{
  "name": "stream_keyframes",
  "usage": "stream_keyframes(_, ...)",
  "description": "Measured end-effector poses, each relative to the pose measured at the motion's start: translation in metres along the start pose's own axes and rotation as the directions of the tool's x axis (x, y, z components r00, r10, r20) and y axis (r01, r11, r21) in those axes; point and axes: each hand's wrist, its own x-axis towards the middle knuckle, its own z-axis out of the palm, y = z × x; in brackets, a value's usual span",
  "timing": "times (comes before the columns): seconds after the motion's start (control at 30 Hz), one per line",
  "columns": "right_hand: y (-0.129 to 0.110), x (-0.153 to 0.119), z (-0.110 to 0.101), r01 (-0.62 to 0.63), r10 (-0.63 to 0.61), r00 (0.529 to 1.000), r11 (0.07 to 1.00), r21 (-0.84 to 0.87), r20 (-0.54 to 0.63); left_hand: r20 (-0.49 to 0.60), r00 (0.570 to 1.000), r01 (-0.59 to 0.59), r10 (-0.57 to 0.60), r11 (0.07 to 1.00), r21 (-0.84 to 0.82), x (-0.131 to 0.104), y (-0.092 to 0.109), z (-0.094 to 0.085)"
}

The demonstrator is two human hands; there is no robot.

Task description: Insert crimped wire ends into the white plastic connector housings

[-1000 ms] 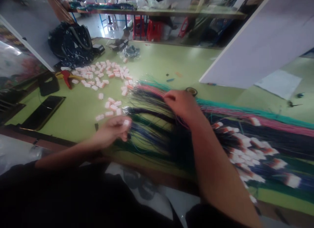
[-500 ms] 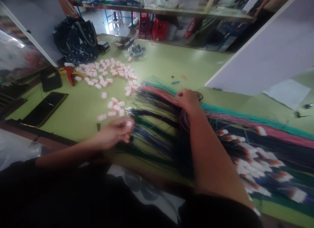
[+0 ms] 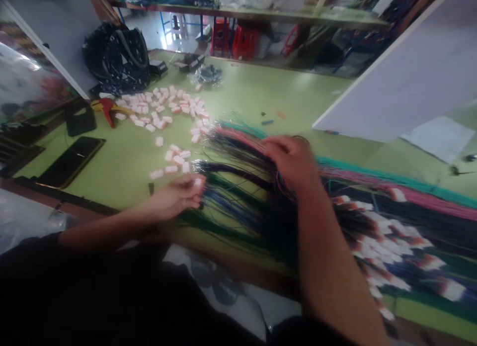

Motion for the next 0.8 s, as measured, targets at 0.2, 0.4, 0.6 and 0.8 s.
stream_keyframes(0.2,-0.020,-0.030,0.037,0.237,-0.336,0.853,0.931,0.279,0.398,-0.005,1.000,0.008,-0.009,1.000,0.000,0.001,0.001,-0.001)
stream_keyframes(0.4,-0.025,-0.037,0.048,0.304,-0.404,0.851,0.900,0.312,0.336,0.040,0.999,-0.009,0.009,1.000,0.003,0.002,0.001,-0.002)
stream_keyframes(0.6,-0.034,-0.046,0.058,0.437,-0.450,0.854,0.893,0.109,0.261,0.051,0.999,-0.004,0.004,1.000,0.003,0.002,0.001,-0.001)
stream_keyframes(0.8,-0.038,-0.050,0.057,0.439,-0.415,0.867,0.898,-0.029,0.277,0.058,0.998,-0.018,0.017,1.000,0.015,0.002,0.000,-0.002)
